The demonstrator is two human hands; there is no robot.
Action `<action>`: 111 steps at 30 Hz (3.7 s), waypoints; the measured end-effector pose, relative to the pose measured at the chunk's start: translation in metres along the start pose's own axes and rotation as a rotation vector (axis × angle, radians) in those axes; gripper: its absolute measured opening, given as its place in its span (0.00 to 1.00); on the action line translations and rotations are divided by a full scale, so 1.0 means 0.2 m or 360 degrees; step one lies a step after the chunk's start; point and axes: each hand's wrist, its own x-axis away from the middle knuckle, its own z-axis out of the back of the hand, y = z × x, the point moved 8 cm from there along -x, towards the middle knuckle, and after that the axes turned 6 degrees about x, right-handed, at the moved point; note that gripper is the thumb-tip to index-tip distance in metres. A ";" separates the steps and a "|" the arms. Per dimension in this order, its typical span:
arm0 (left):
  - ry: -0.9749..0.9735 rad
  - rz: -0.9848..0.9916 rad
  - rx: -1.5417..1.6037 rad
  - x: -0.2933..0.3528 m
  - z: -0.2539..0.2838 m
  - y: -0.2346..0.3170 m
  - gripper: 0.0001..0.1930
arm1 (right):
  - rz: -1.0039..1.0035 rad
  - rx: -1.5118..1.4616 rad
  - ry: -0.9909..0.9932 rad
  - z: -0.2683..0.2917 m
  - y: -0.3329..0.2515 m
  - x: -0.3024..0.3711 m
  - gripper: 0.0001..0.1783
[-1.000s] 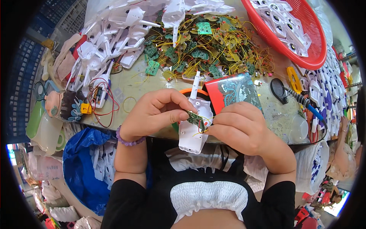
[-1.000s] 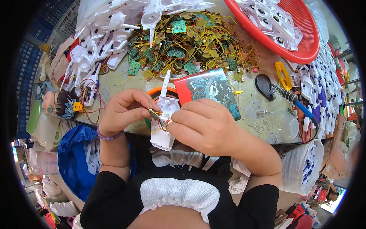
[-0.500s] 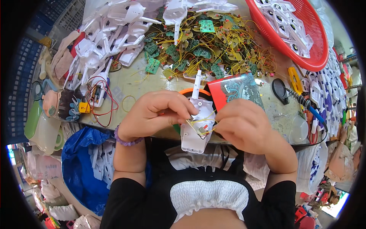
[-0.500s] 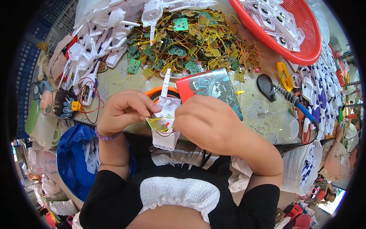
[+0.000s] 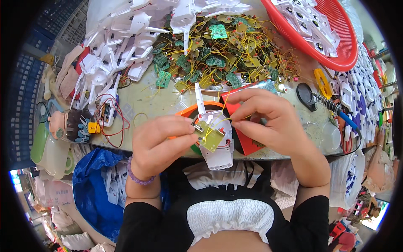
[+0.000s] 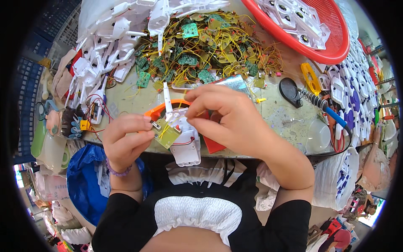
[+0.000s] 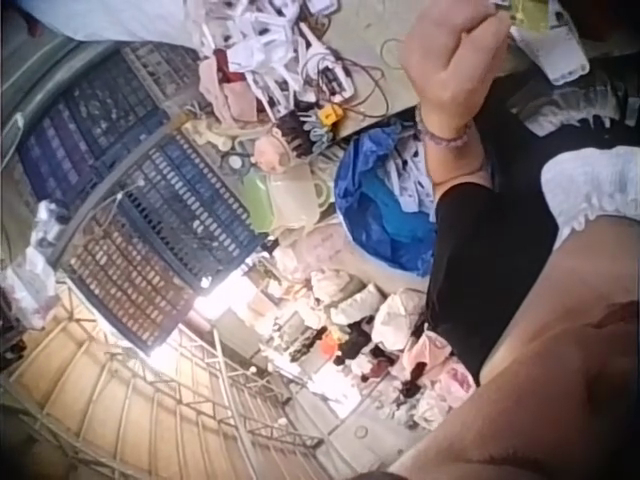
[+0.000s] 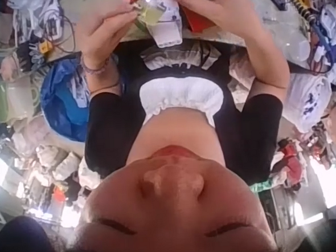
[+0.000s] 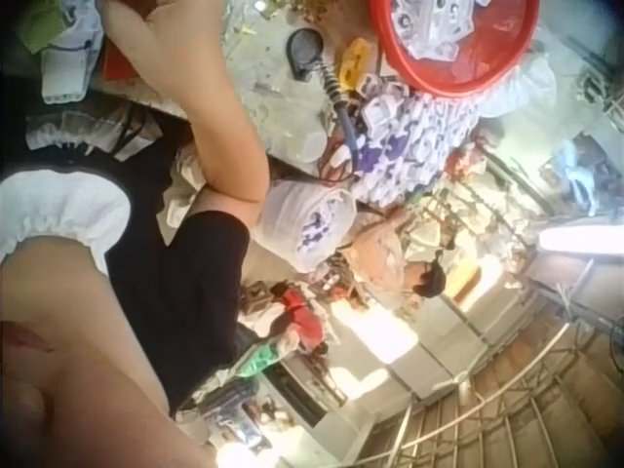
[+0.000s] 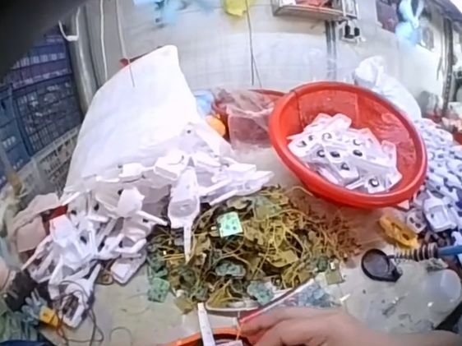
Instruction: Assembling electronic components by soldering wires to a PCB and placing it in a housing.
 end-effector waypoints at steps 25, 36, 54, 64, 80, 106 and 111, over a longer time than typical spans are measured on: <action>-0.0074 0.0803 0.0409 -0.08 -0.15 -0.12 0.20 | 0.0597 0.0284 0.0453 -0.04 -0.20 0.00 0.08; 0.0269 0.1328 0.0807 -0.02 -0.20 -0.25 0.08 | 0.0723 0.0838 0.0706 0.17 -0.18 -0.05 0.10; 0.0195 0.0875 0.0566 -0.03 -0.15 -0.23 0.09 | -0.0809 0.1932 0.1389 1.38 0.65 -0.29 0.11; 0.0128 0.0749 0.0595 -0.03 -0.17 -0.19 0.09 | -0.0911 0.2036 0.1339 1.34 0.51 -0.30 0.13; 0.0250 0.0969 0.0704 -0.04 -0.16 -0.16 0.07 | 0.0402 0.0905 0.0247 0.27 0.10 0.17 0.19; -0.0444 0.0447 0.0097 -0.27 -0.47 0.06 0.04 | 0.0544 0.0771 0.0372 0.23 0.14 0.24 0.15; -0.0438 0.0510 0.0087 -0.25 -0.46 0.04 0.03 | 0.0340 0.0512 0.0904 0.35 0.14 0.40 0.14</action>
